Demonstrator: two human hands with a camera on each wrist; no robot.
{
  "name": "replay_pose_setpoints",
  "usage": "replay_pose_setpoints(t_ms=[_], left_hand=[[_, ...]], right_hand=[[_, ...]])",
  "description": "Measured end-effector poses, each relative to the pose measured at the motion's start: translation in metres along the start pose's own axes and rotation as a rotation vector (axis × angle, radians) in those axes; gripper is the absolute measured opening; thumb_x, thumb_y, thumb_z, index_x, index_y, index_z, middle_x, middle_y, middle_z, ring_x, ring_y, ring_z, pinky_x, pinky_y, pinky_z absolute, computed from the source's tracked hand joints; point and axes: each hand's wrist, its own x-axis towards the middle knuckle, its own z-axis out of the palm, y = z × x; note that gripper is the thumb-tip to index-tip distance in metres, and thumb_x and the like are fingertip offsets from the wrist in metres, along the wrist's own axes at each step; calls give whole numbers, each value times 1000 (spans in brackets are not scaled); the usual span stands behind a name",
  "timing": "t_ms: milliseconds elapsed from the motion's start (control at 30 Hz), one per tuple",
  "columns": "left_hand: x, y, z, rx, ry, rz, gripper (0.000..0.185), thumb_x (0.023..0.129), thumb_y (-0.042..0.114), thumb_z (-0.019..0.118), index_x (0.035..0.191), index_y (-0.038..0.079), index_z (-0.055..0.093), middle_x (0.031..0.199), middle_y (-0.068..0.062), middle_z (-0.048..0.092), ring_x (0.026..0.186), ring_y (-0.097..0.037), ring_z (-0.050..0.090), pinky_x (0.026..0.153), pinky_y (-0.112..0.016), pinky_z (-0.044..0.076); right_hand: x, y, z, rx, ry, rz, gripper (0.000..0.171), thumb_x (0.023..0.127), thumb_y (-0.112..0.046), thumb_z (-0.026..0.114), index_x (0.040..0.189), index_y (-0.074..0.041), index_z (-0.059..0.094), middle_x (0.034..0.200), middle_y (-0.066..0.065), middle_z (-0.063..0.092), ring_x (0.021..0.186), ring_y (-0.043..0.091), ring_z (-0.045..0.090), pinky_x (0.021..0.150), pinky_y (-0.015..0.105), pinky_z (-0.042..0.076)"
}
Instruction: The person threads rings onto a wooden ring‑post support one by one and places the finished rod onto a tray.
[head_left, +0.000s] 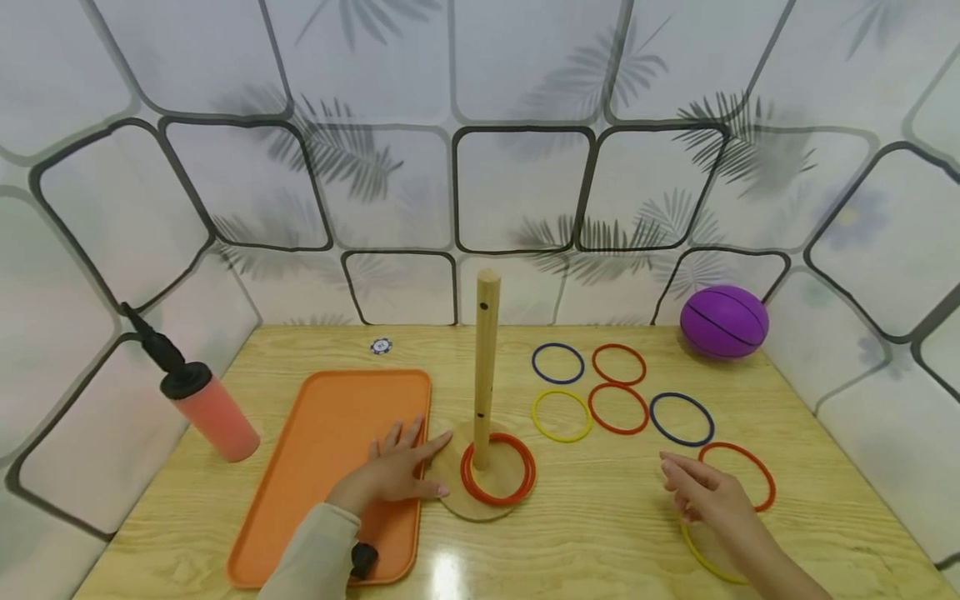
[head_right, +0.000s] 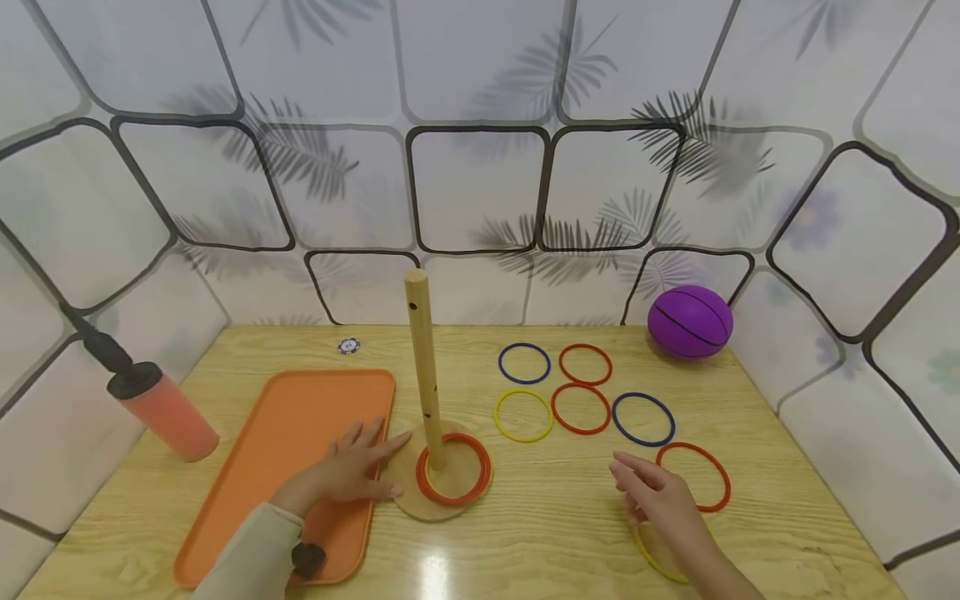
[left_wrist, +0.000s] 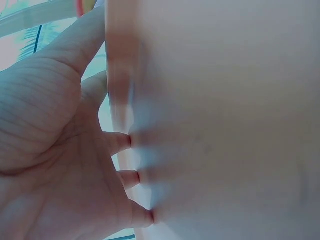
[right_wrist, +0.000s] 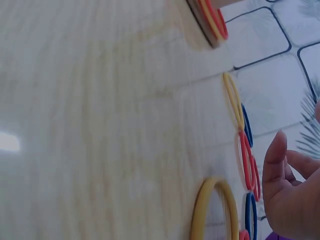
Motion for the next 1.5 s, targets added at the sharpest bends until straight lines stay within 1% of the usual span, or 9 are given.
replay_pose_setpoints(t_ms=[167, 333, 500, 600, 833, 1033, 1233, 1400, 1500], left_hand=[[-3, 1, -2, -11, 1, -3, 77, 83, 50, 67, 149, 34, 31, 158, -17, -1, 140, -46, -7, 103, -69, -4], [-4, 1, -2, -10, 7, 1, 77, 83, 50, 67, 149, 33, 31, 157, -18, 0, 140, -46, -6, 103, -70, -3], [-3, 0, -3, -19, 7, 1, 77, 83, 50, 67, 149, 33, 31, 157, -19, 0, 140, -47, -6, 102, -70, -3], [-3, 0, -3, -17, 9, 3, 78, 83, 50, 67, 149, 33, 30, 157, -20, 0, 140, -47, -6, 102, -70, -3], [-2, -1, -1, -9, 12, 21, 79, 83, 51, 67, 149, 31, 30, 157, -20, 1, 140, -48, -6, 101, -71, -4], [-1, -3, 1, -7, 14, 25, 79, 82, 53, 66, 149, 32, 31, 157, -20, 2, 140, -48, -5, 101, -72, -4], [-2, -1, 0, 2, 21, 16, 79, 81, 53, 67, 149, 34, 31, 157, -19, 2, 140, -47, -3, 101, -71, -2], [-3, 1, -1, -12, 13, 16, 79, 81, 51, 68, 149, 33, 32, 157, -20, 2, 140, -48, -4, 101, -71, -3], [-3, 2, 0, -15, 10, 18, 78, 81, 51, 68, 149, 33, 32, 157, -20, 2, 140, -48, -4, 102, -71, -3]], right_hand=[[-10, 7, -16, -306, 39, -12, 69, 91, -47, 58, 143, -4, 42, 91, 6, 59, 63, 15, 50, 56, 29, 46], [-15, 20, -32, -688, 60, -141, 75, 87, -51, 62, 141, -1, 44, 85, 6, 48, 70, 15, 41, 58, 28, 36], [-16, 39, -43, -885, 30, -206, 94, 77, -60, 68, 143, 0, 38, 89, 13, 46, 74, 20, 45, 60, 34, 39], [-19, 50, -44, -944, 57, -255, 102, 70, -64, 71, 144, -2, 38, 91, 13, 45, 75, 20, 46, 60, 35, 40], [-22, 64, -47, -1035, 158, -374, 105, 59, -71, 74, 138, -7, 49, 79, 4, 35, 66, 17, 32, 56, 32, 28], [-20, 67, -50, -1073, 140, -389, 105, 56, -74, 72, 138, -11, 50, 78, 2, 36, 67, 16, 33, 56, 31, 27], [-18, 67, -48, -1043, 139, -427, 103, 54, -70, 76, 135, -11, 53, 81, 3, 36, 69, 17, 34, 58, 31, 25], [-18, 68, -45, -993, 123, -421, 101, 54, -67, 79, 131, -8, 54, 83, 4, 35, 72, 17, 33, 60, 31, 23], [-17, 70, -45, -979, 140, -453, 99, 51, -67, 80, 126, -8, 55, 84, 5, 37, 72, 18, 33, 60, 31, 23]])
